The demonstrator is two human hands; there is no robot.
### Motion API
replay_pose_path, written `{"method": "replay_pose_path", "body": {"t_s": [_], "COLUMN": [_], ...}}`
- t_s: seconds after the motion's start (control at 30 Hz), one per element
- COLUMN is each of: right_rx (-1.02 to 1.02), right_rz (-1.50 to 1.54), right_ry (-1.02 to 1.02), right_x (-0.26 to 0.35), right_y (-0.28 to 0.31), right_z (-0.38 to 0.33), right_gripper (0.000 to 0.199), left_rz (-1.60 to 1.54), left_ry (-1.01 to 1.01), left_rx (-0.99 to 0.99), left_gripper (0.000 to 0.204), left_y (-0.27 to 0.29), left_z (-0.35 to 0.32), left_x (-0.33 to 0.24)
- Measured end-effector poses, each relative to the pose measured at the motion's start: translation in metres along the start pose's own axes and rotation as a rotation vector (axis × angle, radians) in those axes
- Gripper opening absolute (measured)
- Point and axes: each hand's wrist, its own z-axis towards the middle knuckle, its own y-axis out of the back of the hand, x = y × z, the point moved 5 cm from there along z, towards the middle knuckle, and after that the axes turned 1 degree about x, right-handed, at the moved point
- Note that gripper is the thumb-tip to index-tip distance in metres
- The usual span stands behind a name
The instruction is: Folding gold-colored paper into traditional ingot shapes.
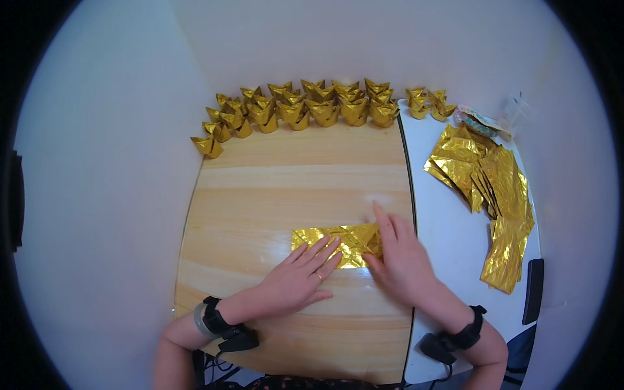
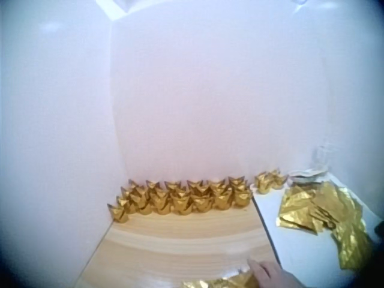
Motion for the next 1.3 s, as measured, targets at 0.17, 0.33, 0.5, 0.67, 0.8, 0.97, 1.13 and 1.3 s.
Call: {"method": "replay_pose_path", "body": {"t_s": [0.17, 0.33, 0.5, 0.67, 0.8, 0.97, 1.13, 1.3], "right_rx": [0.118, 0.451, 0.526, 0.505, 0.627, 0.747, 0.853, 0.562], "right_rz": [-0.415, -0.494, -0.472, -0.366, -0.037, -0.008, 0.1, -0.006], "right_ry": [0.181, 0.025, 0.165, 0.342, 0.346, 0.274, 0.199, 0.489], "right_x": [0.026, 0.045, 0.036, 0.009, -0.012, -0.02, 0.0, 0.028], "right_y": [0.061, 0.1, 0.107, 0.067, 0.034, 0.039, 0.034, -0.022], "right_z": [-0.019, -0.066, -0.04, 0.01, 0.028, 0.051, 0.072, 0.053], "right_gripper": [0.089, 0.09, 0.089, 0.082, 0.074, 0.073, 0.078, 0.086], "left_rz": [0.021, 0.033, 0.012, -0.06, 0.024, -0.003, 0.059, -0.022], "left_ry": [0.01, 0.003, 0.051, 0.09, 0.071, 0.042, 0.143, 0.194], "left_rx": [0.043, 0.019, -0.045, -0.104, -0.108, -0.117, -0.04, -0.16], "left_gripper": [0.076, 0.075, 0.072, 0.065, 0.058, 0.055, 0.058, 0.06], "left_y": [0.002, 0.001, 0.01, 0.009, 0.004, 0.004, 0.013, 0.004], "left_z": [-0.001, -0.002, -0.001, 0.003, 0.001, 0.003, 0.002, -0.002], "left_x": [-0.001, -0.001, 0.0, 0.013, 0.017, 0.014, 0.016, 0.024]}}
